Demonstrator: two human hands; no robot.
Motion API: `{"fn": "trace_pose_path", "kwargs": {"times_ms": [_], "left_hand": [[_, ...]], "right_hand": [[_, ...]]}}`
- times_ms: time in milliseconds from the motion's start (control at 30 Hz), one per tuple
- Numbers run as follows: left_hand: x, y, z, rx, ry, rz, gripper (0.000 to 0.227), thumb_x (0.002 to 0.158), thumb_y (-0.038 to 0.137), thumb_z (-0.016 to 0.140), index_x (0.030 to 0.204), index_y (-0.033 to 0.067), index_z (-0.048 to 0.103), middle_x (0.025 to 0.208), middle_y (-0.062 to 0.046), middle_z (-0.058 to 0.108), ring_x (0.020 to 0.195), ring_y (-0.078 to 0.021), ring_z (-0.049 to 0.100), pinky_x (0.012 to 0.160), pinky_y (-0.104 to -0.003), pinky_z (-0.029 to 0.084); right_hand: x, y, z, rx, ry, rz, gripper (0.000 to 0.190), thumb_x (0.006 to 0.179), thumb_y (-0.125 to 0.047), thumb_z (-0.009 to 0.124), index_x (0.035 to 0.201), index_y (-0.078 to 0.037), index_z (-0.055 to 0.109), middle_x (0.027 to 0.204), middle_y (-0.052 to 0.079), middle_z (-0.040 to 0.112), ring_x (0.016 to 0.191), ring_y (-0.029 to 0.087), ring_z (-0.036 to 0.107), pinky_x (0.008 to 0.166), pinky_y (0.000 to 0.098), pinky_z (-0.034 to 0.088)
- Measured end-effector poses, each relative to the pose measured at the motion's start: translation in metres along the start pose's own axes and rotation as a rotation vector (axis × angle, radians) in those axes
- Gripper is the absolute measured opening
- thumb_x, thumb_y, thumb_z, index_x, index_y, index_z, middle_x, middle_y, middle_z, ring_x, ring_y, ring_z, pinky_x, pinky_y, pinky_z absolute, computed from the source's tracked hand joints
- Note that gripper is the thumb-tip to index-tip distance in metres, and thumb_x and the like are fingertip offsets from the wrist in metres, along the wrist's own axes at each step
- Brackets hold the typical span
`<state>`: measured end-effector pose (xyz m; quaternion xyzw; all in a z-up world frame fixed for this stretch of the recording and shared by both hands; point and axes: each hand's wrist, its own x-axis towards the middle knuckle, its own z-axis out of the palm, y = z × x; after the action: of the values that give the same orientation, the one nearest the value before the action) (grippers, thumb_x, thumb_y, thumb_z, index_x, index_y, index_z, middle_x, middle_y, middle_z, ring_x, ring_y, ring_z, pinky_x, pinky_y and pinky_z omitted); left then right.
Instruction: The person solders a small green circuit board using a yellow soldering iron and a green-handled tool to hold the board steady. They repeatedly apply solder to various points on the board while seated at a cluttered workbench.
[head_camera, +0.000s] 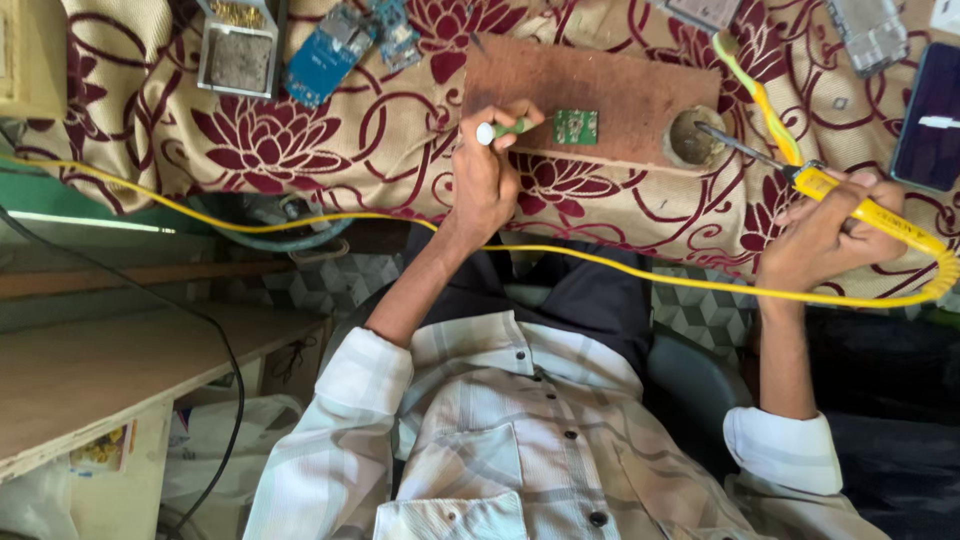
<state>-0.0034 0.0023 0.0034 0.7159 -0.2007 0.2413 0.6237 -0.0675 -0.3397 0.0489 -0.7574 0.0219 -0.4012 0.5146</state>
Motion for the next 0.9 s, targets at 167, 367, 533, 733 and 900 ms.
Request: {"fn": "trace_pose_path", "kwargs": {"times_ms": [167, 367, 533, 733, 900], "left_hand": [[0.001, -0.004, 0.002, -0.023, 0.007, 0.008, 0.043, 0.091, -0.025, 0.034, 0.124, 0.0027, 0.035, 0.118, -0.022, 0.069, 0.110, -0.0311, 0.075, 0.098, -0.033, 0.058], [0.001, -0.003, 0.001, -0.024, -0.003, 0.014, 0.043, 0.092, -0.026, 0.033, 0.124, 0.0029, 0.034, 0.119, -0.023, 0.068, 0.111, -0.0318, 0.074, 0.097, -0.034, 0.058], [0.001, -0.002, 0.001, -0.028, 0.005, 0.007, 0.042, 0.093, -0.026, 0.035, 0.124, 0.0030, 0.034, 0.118, -0.022, 0.069, 0.106, -0.0296, 0.075, 0.095, -0.033, 0.058], [0.000, 0.001, 0.000, -0.019, -0.004, 0.011, 0.044, 0.090, -0.024, 0.031, 0.124, 0.0028, 0.035, 0.119, -0.023, 0.069, 0.109, -0.0316, 0.074, 0.098, -0.034, 0.056], [0.000, -0.001, 0.001, -0.011, -0.008, -0.012, 0.035, 0.098, -0.021, 0.032, 0.124, 0.0031, 0.035, 0.119, -0.022, 0.070, 0.110, -0.0317, 0.074, 0.098, -0.033, 0.054]], "right_hand": [[-0.009, 0.002, 0.002, 0.054, -0.033, 0.010, 0.033, 0.125, -0.008, 0.051, 0.096, 0.006, 0.049, 0.068, 0.016, 0.056, 0.049, 0.018, 0.052, 0.048, 0.0284, 0.042], [-0.010, -0.001, 0.002, 0.064, -0.018, 0.080, 0.033, 0.123, -0.010, 0.051, 0.094, 0.006, 0.051, 0.072, 0.018, 0.061, 0.047, 0.016, 0.048, 0.044, 0.0277, 0.040], [-0.026, -0.013, 0.019, 0.339, -0.021, -0.012, 0.035, 0.121, -0.030, 0.049, 0.125, 0.005, 0.048, 0.071, 0.013, 0.057, 0.053, 0.021, 0.054, 0.058, 0.0259, 0.045], [-0.072, -0.019, 0.052, 0.174, -0.242, -0.075, 0.041, 0.121, -0.032, 0.050, 0.139, 0.005, 0.043, 0.103, 0.021, 0.068, 0.091, 0.025, 0.070, 0.096, 0.0375, 0.054], [-0.088, -0.014, 0.064, 0.333, -0.302, 0.048, 0.043, 0.114, -0.029, 0.053, 0.135, 0.009, 0.047, 0.104, 0.020, 0.067, 0.097, 0.027, 0.069, 0.100, 0.0417, 0.056]]}}
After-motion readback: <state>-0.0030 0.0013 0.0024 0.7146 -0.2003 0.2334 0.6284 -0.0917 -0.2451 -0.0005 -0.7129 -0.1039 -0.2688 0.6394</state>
